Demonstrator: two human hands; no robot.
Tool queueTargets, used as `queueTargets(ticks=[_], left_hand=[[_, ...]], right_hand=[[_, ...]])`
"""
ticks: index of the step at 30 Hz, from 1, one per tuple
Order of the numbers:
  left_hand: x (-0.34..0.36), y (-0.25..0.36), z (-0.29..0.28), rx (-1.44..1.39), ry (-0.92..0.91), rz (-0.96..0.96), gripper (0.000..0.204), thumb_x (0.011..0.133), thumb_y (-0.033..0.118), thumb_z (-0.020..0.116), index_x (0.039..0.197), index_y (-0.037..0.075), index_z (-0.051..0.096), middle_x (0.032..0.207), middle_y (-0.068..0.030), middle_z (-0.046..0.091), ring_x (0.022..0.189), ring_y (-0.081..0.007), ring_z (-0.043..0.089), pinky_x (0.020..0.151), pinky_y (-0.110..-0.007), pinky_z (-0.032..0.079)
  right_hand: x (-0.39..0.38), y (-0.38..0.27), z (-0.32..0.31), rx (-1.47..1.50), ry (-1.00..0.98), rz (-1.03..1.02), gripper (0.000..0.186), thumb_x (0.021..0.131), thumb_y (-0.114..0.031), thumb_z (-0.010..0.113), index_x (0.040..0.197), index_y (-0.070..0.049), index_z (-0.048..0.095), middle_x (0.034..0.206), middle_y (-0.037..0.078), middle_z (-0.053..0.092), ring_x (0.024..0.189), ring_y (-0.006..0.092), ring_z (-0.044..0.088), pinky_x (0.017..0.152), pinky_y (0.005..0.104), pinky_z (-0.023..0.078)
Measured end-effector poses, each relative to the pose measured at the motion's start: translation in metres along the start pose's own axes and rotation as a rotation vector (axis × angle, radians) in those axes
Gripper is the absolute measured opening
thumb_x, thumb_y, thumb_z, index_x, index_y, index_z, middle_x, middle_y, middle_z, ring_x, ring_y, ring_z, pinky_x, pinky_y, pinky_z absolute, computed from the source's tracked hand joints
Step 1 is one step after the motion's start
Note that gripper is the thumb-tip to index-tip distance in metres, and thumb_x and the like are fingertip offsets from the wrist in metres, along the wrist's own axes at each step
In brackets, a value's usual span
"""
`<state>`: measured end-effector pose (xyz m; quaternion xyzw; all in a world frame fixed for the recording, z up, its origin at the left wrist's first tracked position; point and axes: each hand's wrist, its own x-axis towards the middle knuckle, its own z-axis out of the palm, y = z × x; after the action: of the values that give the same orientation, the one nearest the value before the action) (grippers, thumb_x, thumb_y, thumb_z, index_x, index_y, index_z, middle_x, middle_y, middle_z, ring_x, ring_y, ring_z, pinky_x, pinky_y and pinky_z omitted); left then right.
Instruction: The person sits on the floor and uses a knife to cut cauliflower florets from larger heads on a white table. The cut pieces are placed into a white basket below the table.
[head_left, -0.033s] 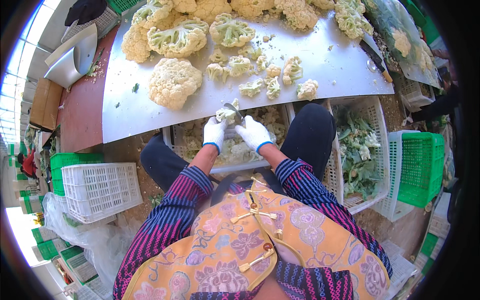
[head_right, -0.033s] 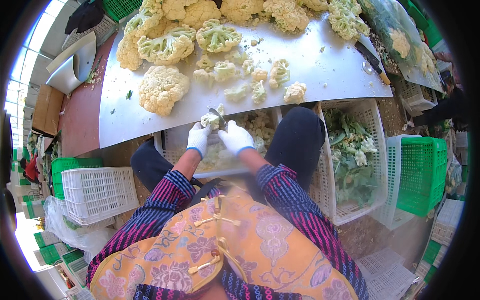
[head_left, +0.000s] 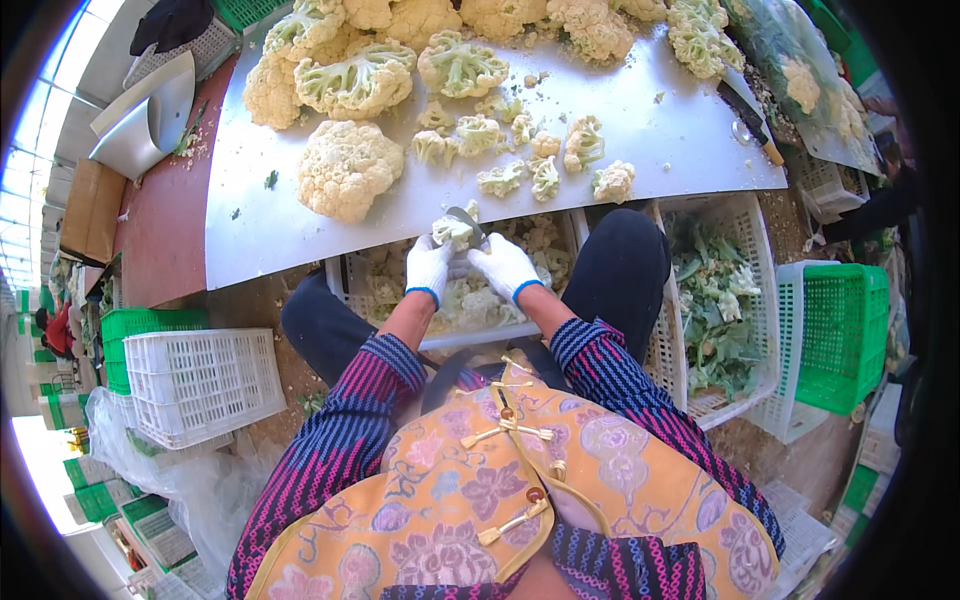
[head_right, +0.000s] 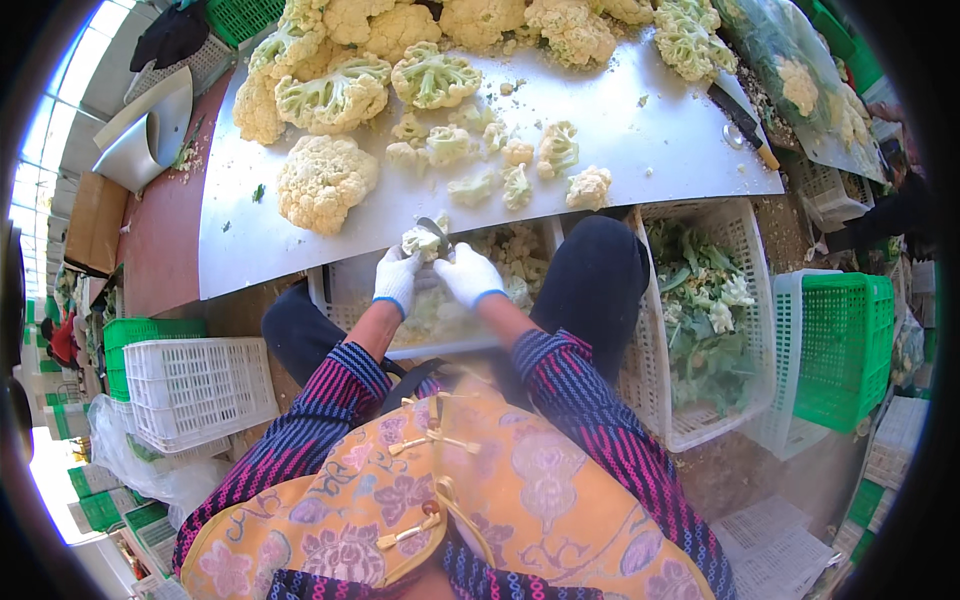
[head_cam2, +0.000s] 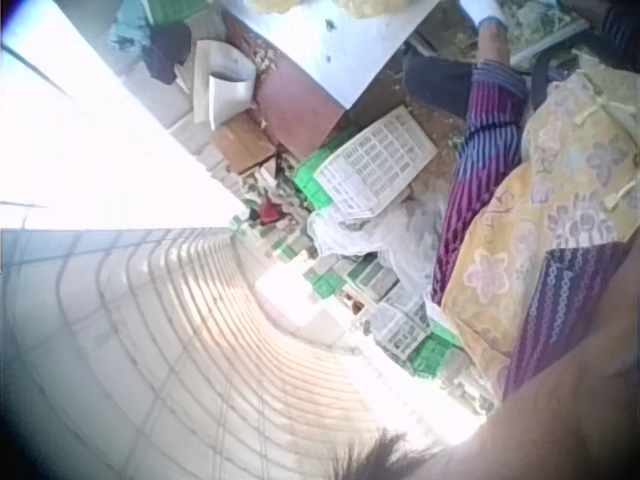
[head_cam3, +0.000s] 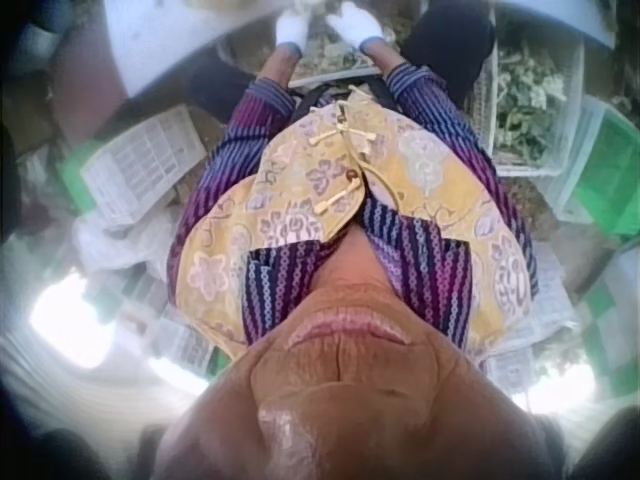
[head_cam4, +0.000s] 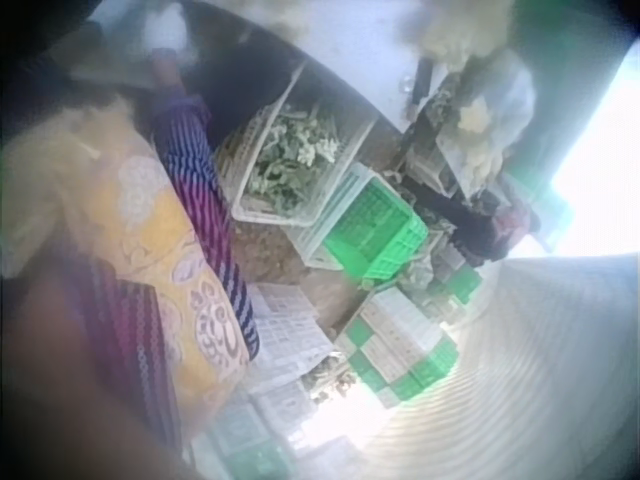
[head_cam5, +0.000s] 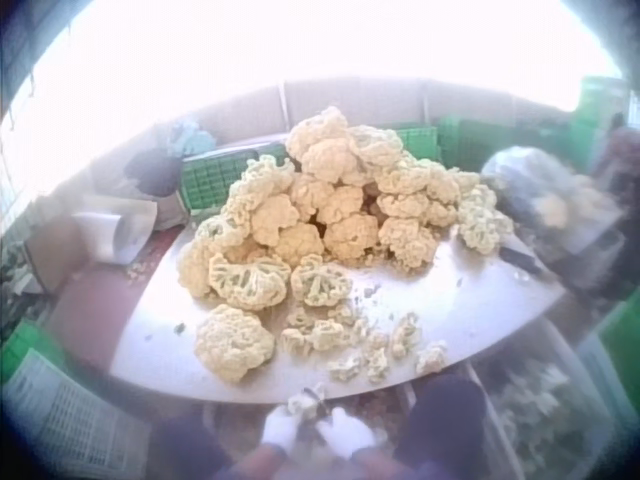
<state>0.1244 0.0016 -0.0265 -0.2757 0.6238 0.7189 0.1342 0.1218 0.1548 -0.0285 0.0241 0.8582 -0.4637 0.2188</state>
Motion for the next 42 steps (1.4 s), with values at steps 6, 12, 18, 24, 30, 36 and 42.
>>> queueTargets(ticks=[6, 12, 18, 24, 30, 36, 42], left_hand=[[0.010, -0.029, -0.022, 0.364, -0.128, 0.188, 0.022, 0.087, 0.011, 0.067, 0.106, 0.001, 0.062, 0.090, -0.0102, 0.069, 0.070, -0.0180, 0.069, 0.060, -0.032, 0.057], [0.018, 0.071, 0.003, 0.848, -0.208, 0.273, 0.034, 0.080, 0.018, 0.074, 0.110, 0.004, 0.070, 0.088, -0.0132, 0.073, 0.066, -0.0168, 0.069, 0.065, -0.032, 0.056], [0.085, 0.089, 0.073, 0.962, 0.371, 0.627, 0.040, 0.081, 0.034, 0.069, 0.114, 0.011, 0.070, 0.103, -0.0178, 0.072, 0.099, -0.0355, 0.067, 0.087, -0.040, 0.051], [0.100, 0.078, 0.075, 0.679, 0.321, 0.650, 0.036, 0.080, 0.036, 0.068, 0.109, 0.015, 0.073, 0.099, -0.0174, 0.072, 0.093, -0.0331, 0.068, 0.085, -0.040, 0.051], [0.089, 0.078, 0.052, 0.803, 0.204, 0.595, 0.034, 0.077, 0.030, 0.071, 0.101, 0.007, 0.073, 0.094, -0.0169, 0.073, 0.087, -0.0314, 0.069, 0.081, -0.038, 0.052], [0.075, 0.075, 0.037, 0.633, 0.129, 0.514, 0.040, 0.070, 0.028, 0.078, 0.101, 0.003, 0.073, 0.090, -0.0157, 0.073, 0.086, -0.0260, 0.070, 0.084, -0.034, 0.053], [0.074, 0.079, 0.044, 0.884, 0.273, 0.589, 0.036, 0.071, 0.033, 0.078, 0.093, 0.004, 0.072, 0.089, -0.0145, 0.073, 0.086, -0.0275, 0.070, 0.084, -0.035, 0.053]], right_hand=[[-0.004, -0.010, -0.009, -0.080, 0.137, -0.031, 0.046, 0.089, -0.044, 0.060, 0.112, -0.004, 0.054, 0.098, 0.027, 0.067, 0.089, 0.0451, 0.065, 0.080, 0.0508, 0.049], [0.000, -0.013, -0.053, -0.001, 0.530, -0.115, 0.038, 0.093, -0.038, 0.059, 0.109, -0.004, 0.055, 0.089, 0.026, 0.068, 0.085, 0.0454, 0.065, 0.073, 0.0509, 0.050], [0.019, 0.003, -0.065, -0.128, 0.277, 0.120, 0.047, 0.090, -0.044, 0.058, 0.111, -0.002, 0.054, 0.102, 0.030, 0.066, 0.095, 0.0459, 0.063, 0.083, 0.0505, 0.048], [-0.008, -0.002, -0.072, -0.075, 0.254, 0.026, 0.046, 0.090, -0.043, 0.057, 0.112, -0.003, 0.053, 0.099, 0.027, 0.068, 0.096, 0.0455, 0.064, 0.085, 0.0527, 0.048], [0.000, -0.028, -0.075, -0.223, 0.342, -0.141, 0.040, 0.093, -0.041, 0.056, 0.110, -0.005, 0.053, 0.089, 0.023, 0.069, 0.086, 0.0425, 0.066, 0.075, 0.0528, 0.050], [0.018, -0.041, -0.070, -0.415, 0.344, -0.292, 0.031, 0.093, -0.036, 0.058, 0.106, -0.008, 0.054, 0.084, 0.020, 0.069, 0.080, 0.0400, 0.067, 0.070, 0.0506, 0.052], [0.028, -0.034, -0.068, -0.579, 0.314, -0.272, 0.031, 0.092, -0.033, 0.057, 0.107, -0.006, 0.055, 0.084, 0.021, 0.069, 0.080, 0.0397, 0.068, 0.072, 0.0508, 0.053]])
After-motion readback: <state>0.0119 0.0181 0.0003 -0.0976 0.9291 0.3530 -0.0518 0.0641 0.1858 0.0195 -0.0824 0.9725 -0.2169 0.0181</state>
